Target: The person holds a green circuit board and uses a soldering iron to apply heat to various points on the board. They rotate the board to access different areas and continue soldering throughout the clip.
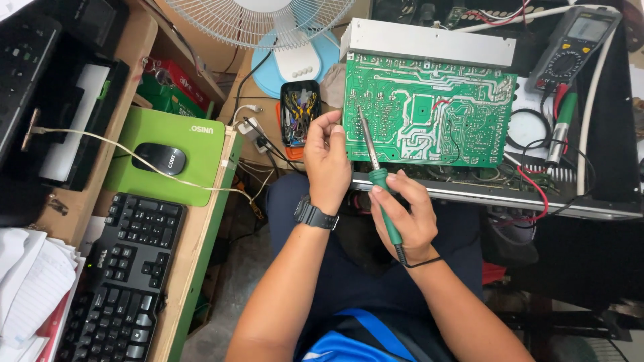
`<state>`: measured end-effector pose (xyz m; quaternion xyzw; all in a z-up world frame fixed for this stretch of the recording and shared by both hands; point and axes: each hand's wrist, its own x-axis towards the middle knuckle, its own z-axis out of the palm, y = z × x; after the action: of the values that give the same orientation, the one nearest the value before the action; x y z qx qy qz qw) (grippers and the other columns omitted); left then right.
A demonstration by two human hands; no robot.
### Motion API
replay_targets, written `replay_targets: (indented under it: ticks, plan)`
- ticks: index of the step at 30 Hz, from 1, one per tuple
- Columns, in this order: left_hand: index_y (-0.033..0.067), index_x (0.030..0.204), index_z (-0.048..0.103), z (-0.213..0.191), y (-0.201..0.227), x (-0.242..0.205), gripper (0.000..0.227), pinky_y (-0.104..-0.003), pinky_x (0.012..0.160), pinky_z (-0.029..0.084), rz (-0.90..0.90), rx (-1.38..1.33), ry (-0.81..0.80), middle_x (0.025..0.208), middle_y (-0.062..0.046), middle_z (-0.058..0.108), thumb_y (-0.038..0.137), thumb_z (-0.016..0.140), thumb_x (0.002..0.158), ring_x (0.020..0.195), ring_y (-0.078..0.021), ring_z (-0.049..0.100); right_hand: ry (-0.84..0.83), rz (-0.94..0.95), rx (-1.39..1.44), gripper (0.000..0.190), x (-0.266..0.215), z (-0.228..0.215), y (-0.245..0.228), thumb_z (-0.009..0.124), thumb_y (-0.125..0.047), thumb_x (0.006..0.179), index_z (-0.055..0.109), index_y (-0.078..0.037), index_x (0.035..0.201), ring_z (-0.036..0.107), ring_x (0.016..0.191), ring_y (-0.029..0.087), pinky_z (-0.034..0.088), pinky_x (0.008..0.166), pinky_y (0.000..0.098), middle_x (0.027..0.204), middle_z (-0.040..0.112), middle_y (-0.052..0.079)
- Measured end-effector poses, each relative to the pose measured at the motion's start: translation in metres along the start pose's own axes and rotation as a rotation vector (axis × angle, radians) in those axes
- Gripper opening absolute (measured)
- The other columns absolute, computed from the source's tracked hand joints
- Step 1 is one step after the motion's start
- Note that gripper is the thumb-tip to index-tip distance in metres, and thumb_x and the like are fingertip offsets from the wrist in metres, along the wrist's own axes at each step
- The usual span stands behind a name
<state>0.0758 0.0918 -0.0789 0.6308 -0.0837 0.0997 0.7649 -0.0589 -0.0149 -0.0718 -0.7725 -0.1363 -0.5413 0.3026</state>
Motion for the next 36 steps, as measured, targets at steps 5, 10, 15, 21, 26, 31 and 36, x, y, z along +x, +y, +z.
replay_targets:
  ticks: [5, 10, 15, 21, 26, 31, 36]
  plan:
    - [0.001, 0.139, 0.076, 0.0, 0.004, 0.0, 0.029, -0.026, 0.074, 0.058, -0.008, -0.009, 0.0, 0.099, -0.003, 0.071, 0.006, 0.063, 0.114, 0.092, -0.008, 0.07, -0.004, 0.009, 0.019, 0.029, -0.002, -0.002, 0.001, 0.09, 0.013, 0.093, 0.09, 0.006, 0.121, 0.081, 0.111, 0.051, 0.071, 0.095, 0.0647, 0.128, 0.078, 0.03]
    - [0.0016, 0.139, 0.076, 0.0, 0.001, 0.0, 0.029, -0.026, 0.074, 0.058, -0.011, 0.001, -0.002, 0.099, -0.003, 0.07, 0.006, 0.063, 0.114, 0.091, -0.0075, 0.07, -0.004, 0.038, 0.038, 0.031, -0.009, -0.004, 0.003, 0.092, 0.014, 0.091, 0.088, 0.01, 0.121, 0.081, 0.111, 0.052, 0.071, 0.094, 0.065, 0.127, 0.077, 0.03]
    - [0.0014, 0.139, 0.076, -0.001, -0.003, 0.001, 0.029, -0.026, 0.074, 0.058, -0.012, 0.008, -0.002, 0.099, -0.004, 0.071, 0.006, 0.063, 0.114, 0.092, -0.0083, 0.07, 0.0, 0.046, 0.035, 0.033, -0.011, -0.003, 0.003, 0.093, 0.012, 0.091, 0.087, 0.01, 0.123, 0.081, 0.112, 0.053, 0.071, 0.095, 0.0651, 0.127, 0.077, 0.03]
    - [0.0022, 0.138, 0.077, 0.0, -0.003, 0.0, 0.029, -0.027, 0.074, 0.058, -0.004, 0.025, 0.002, 0.098, -0.004, 0.07, 0.006, 0.064, 0.113, 0.091, -0.009, 0.069, 0.0, 0.0, 0.015, 0.032, -0.008, 0.0, 0.004, 0.094, 0.012, 0.09, 0.089, 0.007, 0.122, 0.082, 0.108, 0.051, 0.071, 0.094, 0.0642, 0.126, 0.077, 0.028]
    - [0.0015, 0.138, 0.076, 0.0, -0.003, 0.0, 0.028, -0.027, 0.075, 0.057, -0.007, 0.01, 0.007, 0.098, -0.003, 0.07, 0.006, 0.064, 0.113, 0.092, -0.0085, 0.068, -0.004, -0.011, 0.002, 0.031, -0.01, 0.001, 0.006, 0.093, 0.011, 0.091, 0.09, 0.006, 0.121, 0.082, 0.108, 0.05, 0.071, 0.093, 0.0636, 0.126, 0.077, 0.027]
    - [0.002, 0.138, 0.077, 0.001, 0.0, 0.0, 0.029, -0.025, 0.073, 0.057, -0.013, 0.001, 0.011, 0.098, -0.002, 0.07, 0.006, 0.064, 0.112, 0.09, -0.0069, 0.068, -0.008, -0.006, 0.014, 0.03, -0.009, 0.001, 0.005, 0.092, 0.01, 0.091, 0.09, 0.005, 0.121, 0.082, 0.108, 0.051, 0.071, 0.093, 0.0646, 0.126, 0.077, 0.027]
    - [0.0014, 0.138, 0.076, 0.0, -0.001, -0.001, 0.029, -0.025, 0.072, 0.057, -0.019, -0.002, 0.01, 0.097, -0.003, 0.07, 0.005, 0.063, 0.112, 0.088, -0.0066, 0.068, 0.0, 0.006, 0.021, 0.03, -0.009, 0.0, 0.004, 0.093, 0.01, 0.091, 0.09, 0.006, 0.12, 0.082, 0.109, 0.052, 0.071, 0.094, 0.0644, 0.126, 0.077, 0.027]
